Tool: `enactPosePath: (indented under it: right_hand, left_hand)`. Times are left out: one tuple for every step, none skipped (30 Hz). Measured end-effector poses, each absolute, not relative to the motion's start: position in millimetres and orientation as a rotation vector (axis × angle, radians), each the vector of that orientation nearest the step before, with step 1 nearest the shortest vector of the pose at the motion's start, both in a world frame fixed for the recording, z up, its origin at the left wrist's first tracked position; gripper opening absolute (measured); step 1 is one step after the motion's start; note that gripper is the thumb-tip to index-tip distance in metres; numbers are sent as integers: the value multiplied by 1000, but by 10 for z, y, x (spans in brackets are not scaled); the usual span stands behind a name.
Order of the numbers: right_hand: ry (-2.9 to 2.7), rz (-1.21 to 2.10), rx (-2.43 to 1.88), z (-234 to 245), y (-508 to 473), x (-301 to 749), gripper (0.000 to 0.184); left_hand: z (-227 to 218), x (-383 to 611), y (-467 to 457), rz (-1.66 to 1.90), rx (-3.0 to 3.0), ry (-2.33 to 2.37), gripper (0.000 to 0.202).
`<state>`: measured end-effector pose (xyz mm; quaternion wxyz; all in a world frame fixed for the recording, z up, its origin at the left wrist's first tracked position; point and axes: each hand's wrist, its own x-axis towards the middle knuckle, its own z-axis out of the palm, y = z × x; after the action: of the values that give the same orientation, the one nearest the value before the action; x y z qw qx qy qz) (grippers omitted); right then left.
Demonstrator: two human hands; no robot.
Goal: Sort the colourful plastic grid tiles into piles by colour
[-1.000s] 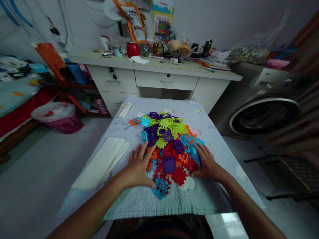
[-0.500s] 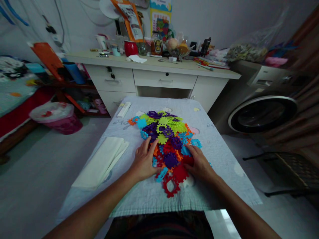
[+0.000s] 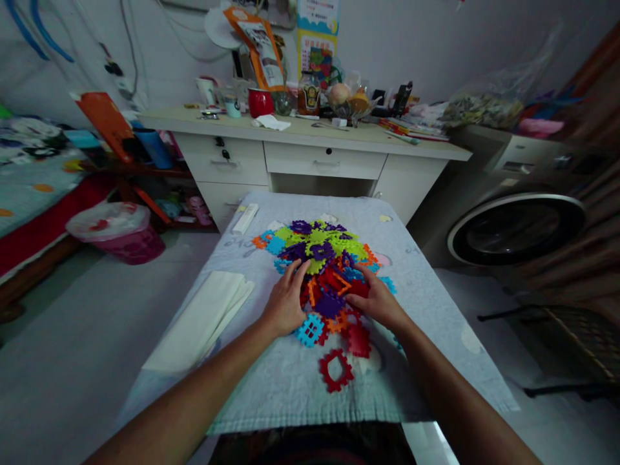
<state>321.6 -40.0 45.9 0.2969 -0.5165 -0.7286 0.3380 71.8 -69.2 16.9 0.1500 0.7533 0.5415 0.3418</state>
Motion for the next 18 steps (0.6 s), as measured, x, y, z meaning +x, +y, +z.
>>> enactPosePath:
  right_hand:
    - [-1919,967,-1321,458,-386,3180,79]
    - [-1895,1046,-1271,453,-377,3140,80]
    - [-1865,1126,-1226,445,-370,3095,81]
    - [-1831,1191,-1188,436,-364,3047,82]
    - [-1799,1231,-1159,430,-359,2998,82]
    - [-1772,1244,-1138,426,-353,2951,82]
    - [-1747,1238,-1126,428,-346,2907,81]
    - [-1721,1229,-1121,435,-339,2870,80]
    - [-1686,1237,-1120,445,-332,2839,79]
    - [-1637,1273,-1120,457,-327,2814,79]
    - [-1571,1339,-1117,470,-324,2794,79]
    - [-1492,1430,-1104,482,-322,2775,80]
    - [-1402,1533,-1079,495,-320,2756,81]
    - [-1308,1627,-1046,508,-316,2736,84]
    - [-1221,1698,-1012,525,-309,2713,87]
    - [-1149,1742,-982,547,-295,2687,88]
    - [-1091,1761,-959,575,-274,2661,88]
    - [-1044,1762,-945,611,-244,2634,87]
  left_hand:
    - [170,719,-669,997,2155,1551,108]
    - [172,723,-647,1015,2145,1548,109]
    - [173,730,-626,1034,2136,1544,108]
    - [175,736,-604,1051,2130,1537,109]
    - [179,741,-583,1063,2130,1524,109]
    - [183,742,-563,1069,2132,1509,110]
    - [190,738,-544,1075,2134,1492,111]
    - [198,731,-526,1083,2134,1476,111]
    - [208,721,-508,1096,2128,1461,111]
    - [218,711,-492,1112,2117,1446,110]
    - [228,703,-476,1134,2101,1429,110]
    - [237,700,-461,1163,2082,1409,109]
    - [245,704,-444,1197,2064,1386,108]
    - [254,714,-425,1234,2044,1362,106]
    - [263,730,-402,1274,2021,1340,105]
    - [276,750,-373,1310,1995,1324,103]
    - [296,771,-339,1340,1962,1314,103]
    - [326,792,-297,1366,1923,1310,101]
